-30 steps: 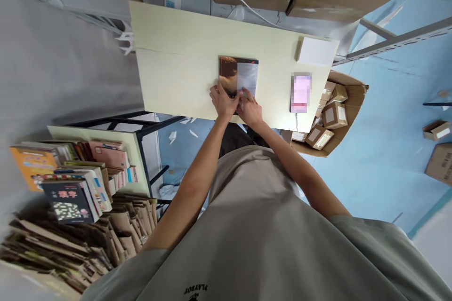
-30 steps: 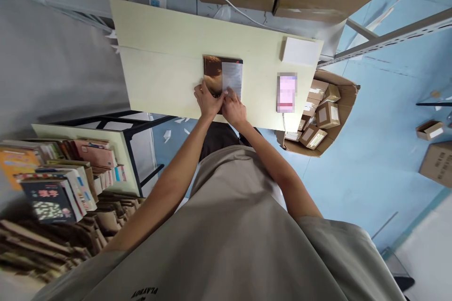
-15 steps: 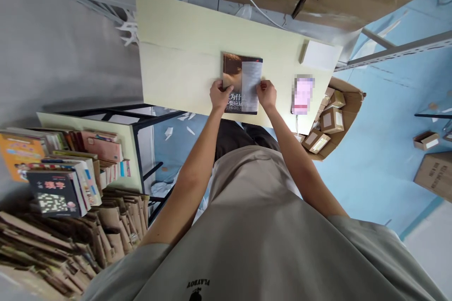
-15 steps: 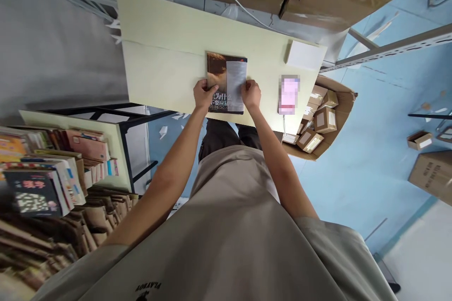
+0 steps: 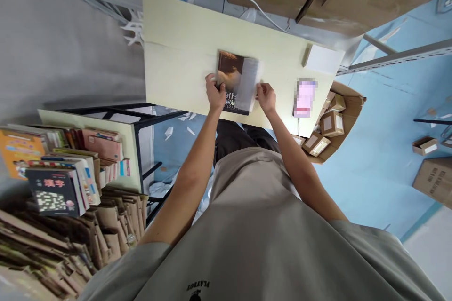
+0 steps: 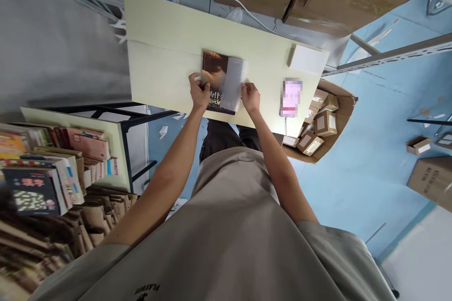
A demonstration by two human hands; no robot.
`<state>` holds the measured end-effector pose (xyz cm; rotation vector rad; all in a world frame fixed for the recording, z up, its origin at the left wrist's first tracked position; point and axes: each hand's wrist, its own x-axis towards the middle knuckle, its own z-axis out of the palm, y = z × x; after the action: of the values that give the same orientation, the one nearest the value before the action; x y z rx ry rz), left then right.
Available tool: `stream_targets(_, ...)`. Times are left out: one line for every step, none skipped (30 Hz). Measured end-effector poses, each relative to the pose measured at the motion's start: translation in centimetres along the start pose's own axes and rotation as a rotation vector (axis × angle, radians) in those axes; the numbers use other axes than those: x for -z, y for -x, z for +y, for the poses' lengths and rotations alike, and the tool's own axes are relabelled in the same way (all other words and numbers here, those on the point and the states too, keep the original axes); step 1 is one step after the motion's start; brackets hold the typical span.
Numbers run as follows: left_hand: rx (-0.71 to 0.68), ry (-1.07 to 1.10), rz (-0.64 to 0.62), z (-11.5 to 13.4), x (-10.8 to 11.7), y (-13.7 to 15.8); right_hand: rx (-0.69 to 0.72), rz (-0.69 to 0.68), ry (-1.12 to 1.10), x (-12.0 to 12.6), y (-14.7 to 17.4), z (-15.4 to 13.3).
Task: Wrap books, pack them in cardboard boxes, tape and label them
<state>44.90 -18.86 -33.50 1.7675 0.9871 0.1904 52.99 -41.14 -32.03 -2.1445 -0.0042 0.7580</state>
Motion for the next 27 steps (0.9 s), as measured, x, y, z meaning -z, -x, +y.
stream_targets(-0.011, -0.004, 0.000, 0.2, 0.0, 0.3, 0.036, -0.018, 0.003, -0.2, 0.2, -0.4)
stream_targets(-0.015, -0.014, -0.005, 0.4, 0.0, 0.7, 0.078, -0.030, 0.025, -0.5, 0.4, -0.7)
stream_targets(-0.014, -0.031, -0.013, 0.6, -0.1, 0.9, 0.118, -0.033, 0.061, -0.8, 0.5, -1.0)
stream_targets(-0.013, -0.055, -0.022, 0.7, -0.2, 1.1, 0.152, -0.031, 0.103, -1.1, 0.7, -1.2)
stream_targets(-0.014, -0.087, -0.030, 0.8, -0.2, 1.2, 0.175, -0.027, 0.143, -1.4, 0.8, -1.4)
stream_targets(-0.020, -0.124, -0.037, 0.8, -0.3, 1.3, 0.189, -0.024, 0.172, -1.5, 1.0, -1.5)
stream_targets(-0.029, -0.160, -0.041, 0.8, -0.4, 1.4, 0.197, -0.023, 0.187, -1.6, 1.1, -1.6)
stream_targets(-0.038, -0.192, -0.038, 0.8, -0.6, 1.4, 0.196, -0.017, 0.190, -1.6, 1.2, -1.6)
stream_targets(-0.043, -0.214, -0.031, 0.7, -0.7, 1.4, 0.183, -0.003, 0.182, -1.5, 1.2, -1.6)
stream_targets(-0.042, -0.222, -0.021, 0.6, -0.7, 1.4, 0.154, 0.023, 0.168, -1.3, 1.2, -1.6)
stream_targets(-0.036, -0.217, -0.007, 0.5, -0.8, 1.4, 0.114, 0.055, 0.150, -1.0, 1.1, -1.6)
stream_targets(-0.028, -0.201, 0.009, 0.3, -0.9, 1.5, 0.069, 0.085, 0.130, -0.8, 0.9, -1.7)
stream_targets(-0.021, -0.181, 0.027, 0.2, -1.0, 1.6, 0.023, 0.108, 0.107, -0.6, 0.6, -1.9)
stream_targets(-0.015, -0.159, 0.046, 0.0, -1.1, 1.7, -0.021, 0.120, 0.082, -0.5, 0.2, -2.2)
stream_targets(-0.014, -0.137, 0.066, -0.1, -1.3, 1.9, -0.066, 0.124, 0.058, -0.5, -0.2, -2.5)
stream_targets(-0.018, -0.116, 0.084, -0.3, -1.4, 2.1, -0.112, 0.117, 0.037, -0.5, -0.7, -3.0)
stream_targets(-0.026, -0.101, 0.099, -0.3, -1.6, 2.3, -0.161, 0.101, 0.025, -0.6, -1.2, -3.5)
stream_targets(-0.038, -0.095, 0.109, -0.4, -1.7, 2.6, -0.208, 0.082, 0.023, -0.8, -1.5, -4.0)
stream_targets(-0.054, -0.101, 0.112, -0.3, -1.8, 2.8, -0.246, 0.061, 0.030, -1.0, -1.8, -4.5)
stream_targets(-0.070, -0.121, 0.111, -0.2, -1.9, 2.9, -0.270, 0.042, 0.044, -1.2, -2.0, -5.0)
stream_targets(-0.086, -0.152, 0.112, -0.1, -1.9, 3.1, -0.281, 0.028, 0.060, -1.3, -2.0, -5.4)
stream_targets(-0.099, -0.189, 0.118, 0.1, -1.9, 3.2, -0.278, 0.030, 0.075, -1.3, -2.0, -5.7)
stream_targets(-0.113, -0.224, 0.128, 0.4, -1.7, 3.3, -0.264, 0.043, 0.084, -1.3, -1.8, -5.9)
stream_targets(-0.131, -0.252, 0.135, 0.7, -1.5, 3.5, -0.244, 0.060, 0.086, -1.3, -1.7, -6.1)
stream_targets(-0.157, -0.272, 0.125, 1.0, -1.2, 3.9, -0.226, 0.073, 0.086, -1.1, -1.5, -6.2)
stream_targets(-0.194, -0.289, 0.089, 1.4, -1.0, 4.5, -0.206, 0.085, 0.083, -1.0, -1.4, -6.3)
stream_targets(-0.242, -0.309, 0.023, 1.7, -0.9, 5.3, -0.188, 0.091, 0.082, -0.9, -1.3, -6.4)
